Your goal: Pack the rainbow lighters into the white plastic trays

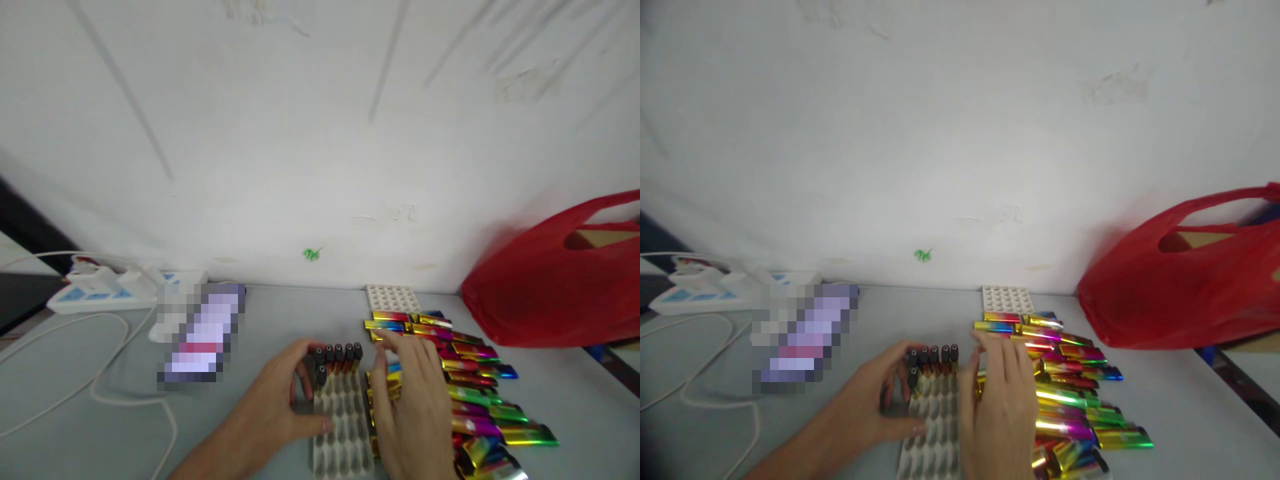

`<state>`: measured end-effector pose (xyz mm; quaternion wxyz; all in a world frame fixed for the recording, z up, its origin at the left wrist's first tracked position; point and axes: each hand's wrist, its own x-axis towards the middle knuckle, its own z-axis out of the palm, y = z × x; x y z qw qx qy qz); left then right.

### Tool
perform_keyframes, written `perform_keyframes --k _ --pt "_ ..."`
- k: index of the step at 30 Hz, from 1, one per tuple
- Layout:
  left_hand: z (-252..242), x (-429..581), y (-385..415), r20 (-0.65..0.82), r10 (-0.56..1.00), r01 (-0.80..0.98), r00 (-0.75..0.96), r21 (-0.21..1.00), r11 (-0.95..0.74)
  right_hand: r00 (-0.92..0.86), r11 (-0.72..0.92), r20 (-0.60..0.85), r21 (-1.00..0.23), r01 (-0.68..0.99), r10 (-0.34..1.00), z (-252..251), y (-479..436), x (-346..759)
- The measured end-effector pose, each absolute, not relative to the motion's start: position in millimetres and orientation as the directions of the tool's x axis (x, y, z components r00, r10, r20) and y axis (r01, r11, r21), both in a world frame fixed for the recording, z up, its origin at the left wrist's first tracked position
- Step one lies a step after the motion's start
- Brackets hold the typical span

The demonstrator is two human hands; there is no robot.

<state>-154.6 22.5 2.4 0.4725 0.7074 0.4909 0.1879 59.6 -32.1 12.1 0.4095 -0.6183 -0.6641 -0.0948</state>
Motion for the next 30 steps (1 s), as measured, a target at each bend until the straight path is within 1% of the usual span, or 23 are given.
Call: perform_keyframes --k 2,3,4,6,8,11,13,16,19,26,30 --pt "2.4 -154.7 23.0 -0.194 0.87 0.514 0.454 0.854 -0.077 0.107 0.056 0.596 -0.249 0.967 0.796 7.7 -26.8 63.2" --pt "3.0 -154.6 23.2 -0.193 0.868 0.514 0.457 0.854 -0.081 0.103 0.007 0.56 -0.19 0.982 0.822 5.2 -25.0 63.7" --pt "3.7 -154.4 23.5 -0.196 0.868 0.517 0.457 0.852 -0.079 0.092 -0.015 0.534 -0.146 0.989 0.84 2.9 -23.9 63.3" --pt "5.0 -154.0 23.6 -0.217 0.868 0.528 0.448 0.847 -0.06 0.057 0.0 0.523 -0.107 0.994 0.851 -0.2 -23.6 61.0" --pt "5.5 -153.8 23.2 -0.228 0.867 0.533 0.442 0.845 -0.05 0.037 0.036 0.526 -0.129 0.991 0.85 -1.4 -24.2 58.7" --pt "4.6 -153.8 22.4 -0.216 0.868 0.528 0.446 0.847 -0.061 0.029 0.101 0.514 -0.223 0.97 0.857 -3.5 -23.3 58.5" --pt "3.6 -154.0 22.2 -0.214 0.869 0.525 0.445 0.849 -0.06 0.035 0.123 0.528 -0.262 0.957 0.849 -7.0 -21.1 60.5" --pt "2.2 -154.4 22.1 -0.218 0.867 0.519 0.448 0.853 -0.054 0.075 0.099 0.55 -0.28 0.955 0.832 -13.1 -17.5 64.2" --pt "1.7 -155.0 22.2 -0.215 0.865 0.523 0.453 0.85 -0.063 0.1 0.072 0.509 -0.308 0.949 0.855 -15.5 -16.2 65.9" --pt "4.3 -154.2 23.3 -0.207 0.863 0.525 0.46 0.848 -0.076 0.148 -0.021 0.451 -0.274 0.961 0.88 -19.1 -18.5 67.9" --pt "4.7 -154.8 23.1 -0.204 0.863 0.527 0.462 0.846 -0.082 0.134 -0.024 0.401 -0.267 0.963 0.907 -25.5 -18.1 74.2"
